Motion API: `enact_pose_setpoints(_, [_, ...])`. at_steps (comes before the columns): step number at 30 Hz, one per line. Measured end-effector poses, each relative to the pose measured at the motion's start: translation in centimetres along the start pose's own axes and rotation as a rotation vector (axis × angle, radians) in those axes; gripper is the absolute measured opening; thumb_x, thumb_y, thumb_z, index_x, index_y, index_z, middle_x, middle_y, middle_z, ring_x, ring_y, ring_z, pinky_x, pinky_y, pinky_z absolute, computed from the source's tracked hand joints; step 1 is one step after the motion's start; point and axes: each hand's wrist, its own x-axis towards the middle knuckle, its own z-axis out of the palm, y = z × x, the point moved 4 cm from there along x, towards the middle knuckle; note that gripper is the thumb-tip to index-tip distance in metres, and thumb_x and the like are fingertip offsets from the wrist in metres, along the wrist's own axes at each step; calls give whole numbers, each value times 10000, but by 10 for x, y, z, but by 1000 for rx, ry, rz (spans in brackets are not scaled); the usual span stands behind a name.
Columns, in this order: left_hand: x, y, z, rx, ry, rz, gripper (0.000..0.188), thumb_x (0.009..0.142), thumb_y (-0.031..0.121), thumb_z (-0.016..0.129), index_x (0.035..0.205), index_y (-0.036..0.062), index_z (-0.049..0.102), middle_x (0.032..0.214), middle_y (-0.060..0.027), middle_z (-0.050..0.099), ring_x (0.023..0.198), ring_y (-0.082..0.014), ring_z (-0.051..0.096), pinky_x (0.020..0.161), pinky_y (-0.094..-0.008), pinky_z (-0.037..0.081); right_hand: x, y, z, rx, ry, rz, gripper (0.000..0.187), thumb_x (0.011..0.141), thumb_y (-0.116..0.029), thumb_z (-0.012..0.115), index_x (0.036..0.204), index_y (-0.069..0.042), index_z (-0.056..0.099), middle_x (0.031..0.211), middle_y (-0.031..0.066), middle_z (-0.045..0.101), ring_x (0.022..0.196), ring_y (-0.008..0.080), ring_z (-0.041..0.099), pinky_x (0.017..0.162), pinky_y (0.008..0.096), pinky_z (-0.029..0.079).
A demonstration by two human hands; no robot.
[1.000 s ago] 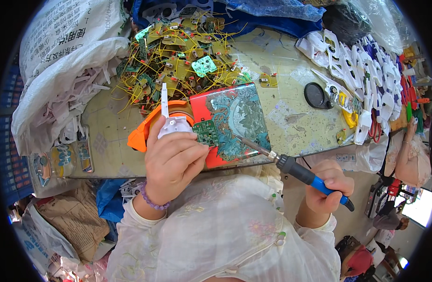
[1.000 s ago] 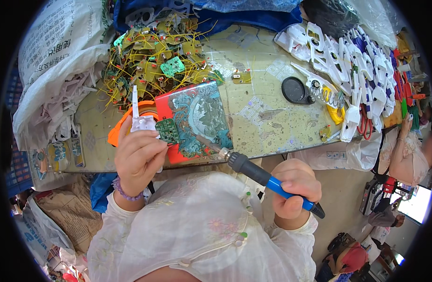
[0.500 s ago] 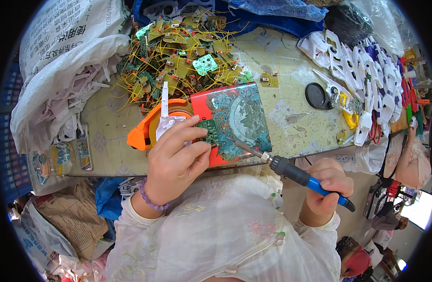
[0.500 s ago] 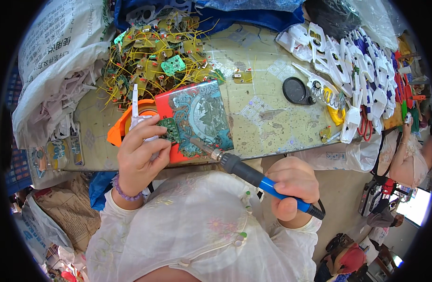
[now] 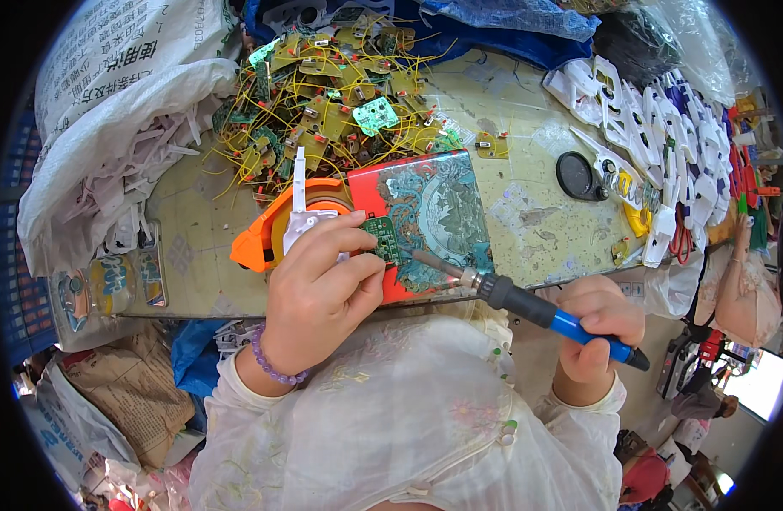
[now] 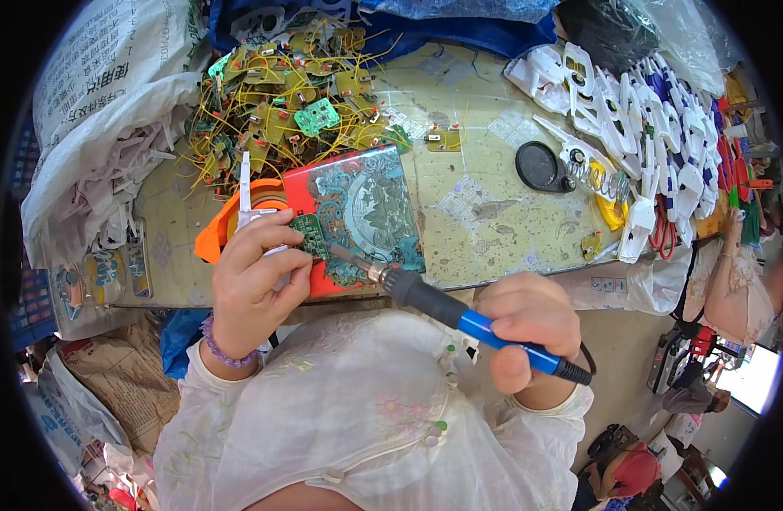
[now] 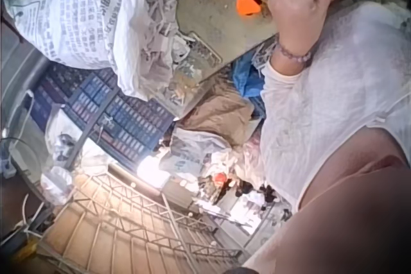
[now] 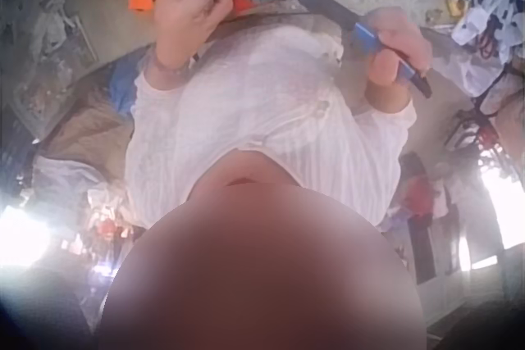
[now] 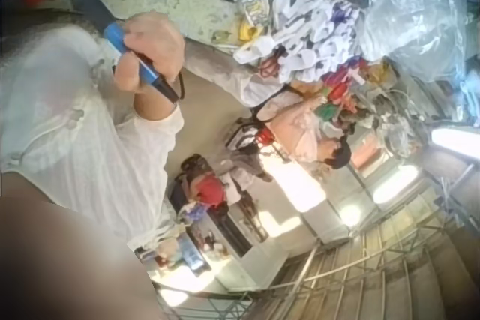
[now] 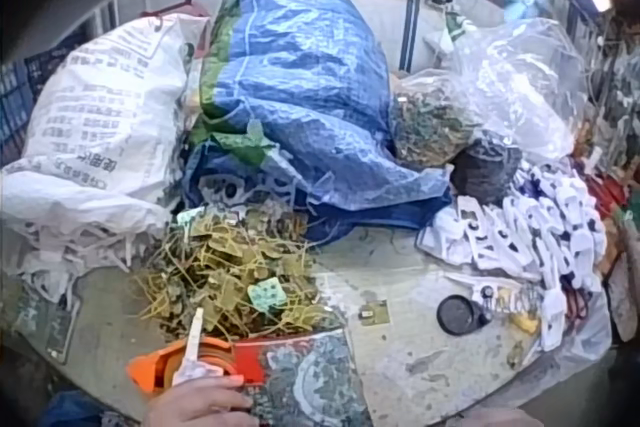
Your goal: Soldering electronic circuit boards and wiring into plastic toy housings at a factory workbench.
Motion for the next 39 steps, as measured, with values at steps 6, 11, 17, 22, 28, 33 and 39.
enact_pose_setpoints(6, [2, 0, 0, -3, -28, -25, 152, 677, -8, 726, 783, 45, 632, 924, -77, 623, 1028, -296, 636, 773, -376, 534, 13, 6, -11, 71, -7, 68, 284, 951, -327, 525, 948, -53, 451, 667, 104, 536, 556, 196, 483, 514, 305, 402])
enact_pose_setpoints(11, [2, 1, -1, -9, -45, -15, 157, 678, -4, 728, 785, 43, 623, 932, -79, 617, 1034, -300, 631, 776, -381, 530, 19, 4, -10, 83, -41, 121, 296, 938, -335, 549, 926, -54, 458, 662, 101, 536, 555, 193, 483, 504, 303, 403])
enact_pose_setpoints(17, [3, 1, -2, -20, -61, -30, 152, 684, -3, 726, 785, 39, 621, 934, -82, 613, 1037, -302, 629, 786, -379, 526, 28, 9, -10, 146, -124, 85, 198, 891, -230, 599, 939, -49, 535, 723, 118, 613, 594, 232, 577, 555, 340, 490])
enact_pose_setpoints(22, [2, 1, -1, -27, -69, -34, 158, 686, 0, 727, 796, 38, 619, 948, -80, 605, 1043, -300, 626, 794, -380, 524, 34, 7, -8, 146, -158, 84, 196, 889, -227, 603, 929, -45, 539, 716, 114, 616, 592, 232, 583, 556, 344, 494])
enact_pose_setpoints(28, [2, 1, -1, -28, -72, -33, 164, 687, 3, 727, 805, 35, 618, 955, -82, 600, 1051, -298, 618, 809, -381, 521, 38, 6, -5, 130, -180, 86, 201, 894, -236, 603, 915, -48, 534, 716, 112, 622, 594, 233, 586, 552, 342, 494])
enact_pose_setpoints(33, [2, 1, -1, -35, -77, -32, 171, 685, 6, 729, 811, 33, 619, 962, -84, 599, 1059, -301, 611, 823, -384, 518, 39, 7, -5, 119, -193, 69, 199, 890, -231, 605, 917, -48, 533, 718, 111, 624, 593, 236, 589, 548, 343, 495])
enact_pose_setpoints(39, [2, 2, -1, -25, -87, -36, 172, 685, 4, 728, 818, 30, 622, 966, -86, 599, 1065, -304, 607, 832, -387, 516, 41, 5, -5, 91, -249, 32, 161, 869, -192, 595, 913, -49, 536, 713, 110, 629, 584, 240, 592, 539, 338, 497])
